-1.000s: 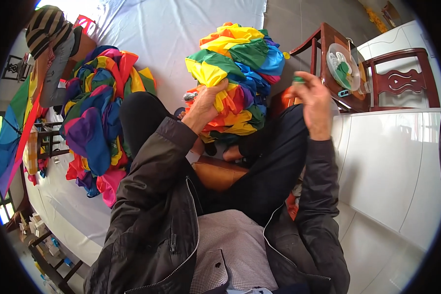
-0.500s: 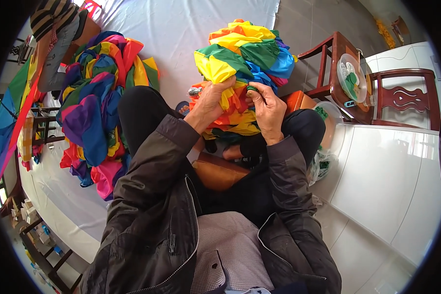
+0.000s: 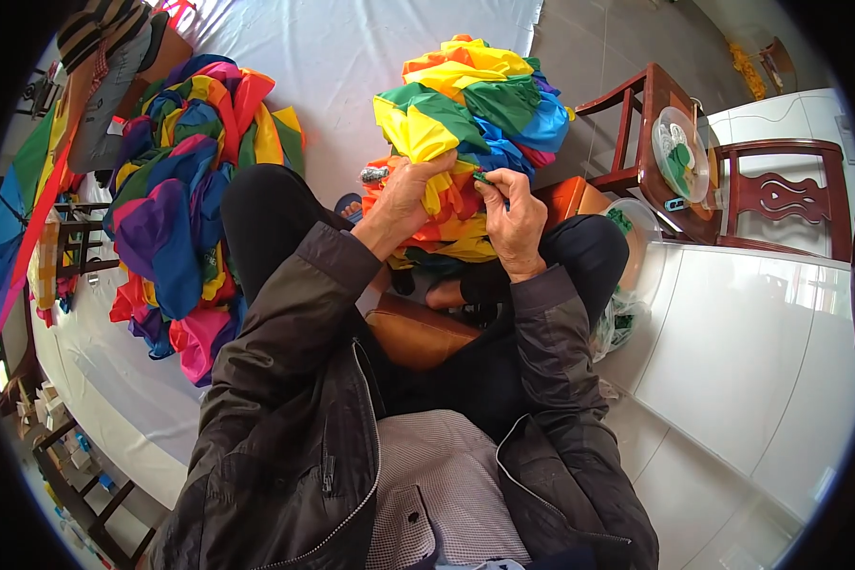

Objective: Manually folding and bundling large rainbow-colored umbrellas on a workshop floor.

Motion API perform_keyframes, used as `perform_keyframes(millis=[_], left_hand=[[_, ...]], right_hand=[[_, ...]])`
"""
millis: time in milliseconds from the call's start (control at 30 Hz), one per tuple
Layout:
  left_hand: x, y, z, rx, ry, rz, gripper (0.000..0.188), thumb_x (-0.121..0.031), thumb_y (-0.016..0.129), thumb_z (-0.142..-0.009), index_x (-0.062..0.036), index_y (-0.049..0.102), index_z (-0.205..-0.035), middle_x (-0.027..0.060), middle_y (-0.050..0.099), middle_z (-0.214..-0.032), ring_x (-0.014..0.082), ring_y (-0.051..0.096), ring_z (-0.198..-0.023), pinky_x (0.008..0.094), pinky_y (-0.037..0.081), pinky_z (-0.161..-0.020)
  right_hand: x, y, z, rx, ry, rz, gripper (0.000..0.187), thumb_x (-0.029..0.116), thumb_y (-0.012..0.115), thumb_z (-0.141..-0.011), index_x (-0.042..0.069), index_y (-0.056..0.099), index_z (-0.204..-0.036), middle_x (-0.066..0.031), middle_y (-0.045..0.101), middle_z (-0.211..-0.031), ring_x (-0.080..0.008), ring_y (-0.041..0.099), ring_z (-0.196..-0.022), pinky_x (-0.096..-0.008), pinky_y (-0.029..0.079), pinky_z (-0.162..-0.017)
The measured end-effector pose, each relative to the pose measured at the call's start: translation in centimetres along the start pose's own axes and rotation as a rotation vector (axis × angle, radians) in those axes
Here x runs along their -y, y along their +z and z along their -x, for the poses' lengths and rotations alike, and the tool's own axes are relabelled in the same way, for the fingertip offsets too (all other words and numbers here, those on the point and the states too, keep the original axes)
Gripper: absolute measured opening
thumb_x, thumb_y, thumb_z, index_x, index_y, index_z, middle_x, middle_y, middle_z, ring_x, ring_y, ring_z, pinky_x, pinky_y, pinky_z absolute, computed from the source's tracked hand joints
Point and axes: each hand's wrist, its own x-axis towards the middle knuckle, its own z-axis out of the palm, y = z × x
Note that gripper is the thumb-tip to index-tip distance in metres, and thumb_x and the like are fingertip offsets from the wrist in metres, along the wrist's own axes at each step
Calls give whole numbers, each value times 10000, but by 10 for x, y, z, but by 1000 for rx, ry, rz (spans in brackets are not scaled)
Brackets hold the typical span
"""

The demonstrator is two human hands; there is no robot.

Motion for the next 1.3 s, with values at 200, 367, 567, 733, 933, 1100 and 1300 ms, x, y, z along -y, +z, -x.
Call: perform_keyframes(millis=[200,367,567,733,933,1100,1300], left_hand=[[-2,-1,1,-12,-1,-38,296,-86,707,-942,-85,581,-1210,14,658,-1103,168,664,-1014,346,538,-917],[-4,4,4,-42,-18,-48,305,-65,734,-911,-63,599,-1184,22,667,-1102,163,670,-1004,331,541,-871],[-3,4,7,-40,21,-157,330,-86,728,-926,-63,602,-1230,20,668,-1126,160,659,-1029,328,526,-913],[-1,2,8,-94,57,-278,329,-88,740,-918,-51,614,-1220,23,674,-1136,159,656,-1044,314,514,-922],[-1,2,9,-62,107,-371,327,-89,749,-913,-50,618,-1209,11,670,-1129,146,645,-1033,297,499,-905],[-1,0,10,-33,115,-531,320,-104,749,-916,-54,619,-1205,2,662,-1112,128,622,-1013,288,485,-886],[1,-1,12,-12,152,-698,304,-126,745,-924,-53,620,-1191,2,657,-1088,123,605,-987,288,479,-874]], right_hand=[[6,-2,0,1,67,-17,205,34,770,-892,20,610,-1019,-99,727,-838,-193,738,-755,-280,559,-671],[5,-1,0,-8,118,-51,193,34,768,-895,24,613,-1008,-95,731,-828,-159,735,-748,-268,555,-669],[2,-2,2,13,218,-120,152,18,748,-909,15,628,-1003,-68,746,-854,-100,711,-762,-248,560,-691],[1,-2,2,42,240,-110,136,5,731,-917,4,623,-999,-67,741,-828,-94,703,-736,-242,556,-674],[2,0,1,54,341,-175,131,-13,723,-912,-8,614,-985,-67,731,-805,-85,687,-691,-232,542,-636],[0,1,-2,35,398,-222,134,-11,717,-897,-10,607,-973,-96,726,-762,-117,692,-644,-253,530,-589],[-5,-4,-5,150,702,-499,136,3,688,-921,-16,587,-1009,-87,697,-709,-129,675,-594,-257,527,-519]])
